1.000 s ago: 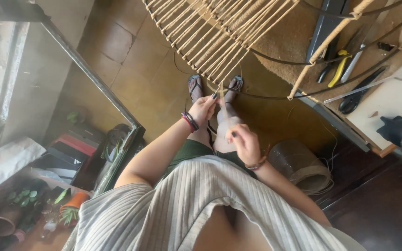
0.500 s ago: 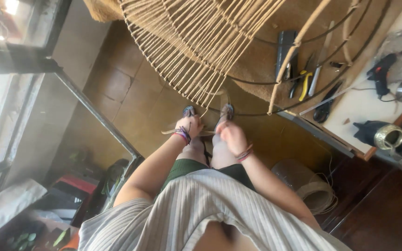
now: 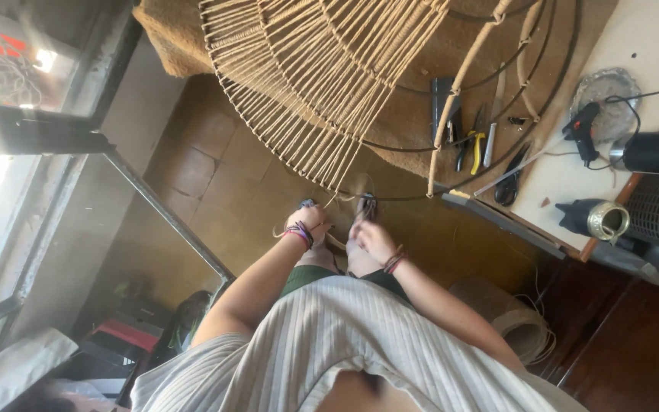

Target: The person is performing a manual weaving task, specifically tying and threading thin cords onto a circular frame to build a decorative structure, possibly a lampshade.

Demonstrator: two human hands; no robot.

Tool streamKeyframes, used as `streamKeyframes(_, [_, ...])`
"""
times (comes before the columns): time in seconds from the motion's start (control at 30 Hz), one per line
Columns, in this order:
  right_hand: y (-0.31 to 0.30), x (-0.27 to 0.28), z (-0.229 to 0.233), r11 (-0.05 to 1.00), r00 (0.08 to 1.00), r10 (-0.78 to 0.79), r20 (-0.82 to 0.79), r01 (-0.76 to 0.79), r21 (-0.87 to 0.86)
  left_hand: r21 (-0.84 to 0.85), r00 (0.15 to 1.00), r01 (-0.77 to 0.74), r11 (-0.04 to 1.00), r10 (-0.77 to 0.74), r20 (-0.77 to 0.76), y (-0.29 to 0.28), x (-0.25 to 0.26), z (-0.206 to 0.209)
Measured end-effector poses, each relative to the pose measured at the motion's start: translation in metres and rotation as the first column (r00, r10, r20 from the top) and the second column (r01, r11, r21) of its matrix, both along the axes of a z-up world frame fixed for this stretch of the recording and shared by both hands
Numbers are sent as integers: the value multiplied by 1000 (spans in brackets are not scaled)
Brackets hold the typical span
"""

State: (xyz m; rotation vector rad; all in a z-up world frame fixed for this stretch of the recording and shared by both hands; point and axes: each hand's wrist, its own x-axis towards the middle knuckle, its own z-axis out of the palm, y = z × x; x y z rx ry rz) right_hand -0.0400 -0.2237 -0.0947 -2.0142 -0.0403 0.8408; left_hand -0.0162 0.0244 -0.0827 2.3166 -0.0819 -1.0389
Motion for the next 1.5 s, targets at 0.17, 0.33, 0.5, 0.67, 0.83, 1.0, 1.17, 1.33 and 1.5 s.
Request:
streamKeyframes(0.17, [14, -3, 36, 786, 864, 498, -80, -488, -378, -89, 770, -569, 818, 491, -406, -35, -7, -29])
streamKeyframes(0.33, [28, 35, 47, 920, 927, -105, -361, 229, 319, 131, 979, -107, 986, 127, -157, -11, 10, 9])
streamKeyframes(0.5, [17, 20, 26, 808, 880, 475, 10, -431, -403, -85, 881, -423, 902, 387, -274, -29, -20, -92])
streamKeyframes(0.67, [-3, 6, -23, 936, 930, 244, -274, -299, -183, -64, 804, -486, 871, 418, -422, -22, -5, -18])
streamKeyframes(0.83, [8, 44, -9, 670, 712, -255, -654, 617, 411, 170, 986, -26, 985, 53, -156, -14, 9, -6])
streamKeyframes(1.0, [53, 39, 167, 560, 685, 710, -164, -690, -459, -82, 909, 323, 943, -286, 302, -25, -20, -74])
streamKeyframes(1.17, [23, 16, 18, 986, 937, 112, -330, -146, -80, -12, 934, -234, 972, 221, -282, -8, 12, -13])
streamKeyframes(1.33, [21, 18, -8, 913, 965, -202, -169, 248, 324, 152, 993, -34, 988, 51, -108, -13, 2, -73])
streamKeyframes(1.5, [-5, -22, -35, 650, 680, 728, 85, -646, -401, -321, 991, 127, 939, -104, 88, -14, -16, -50])
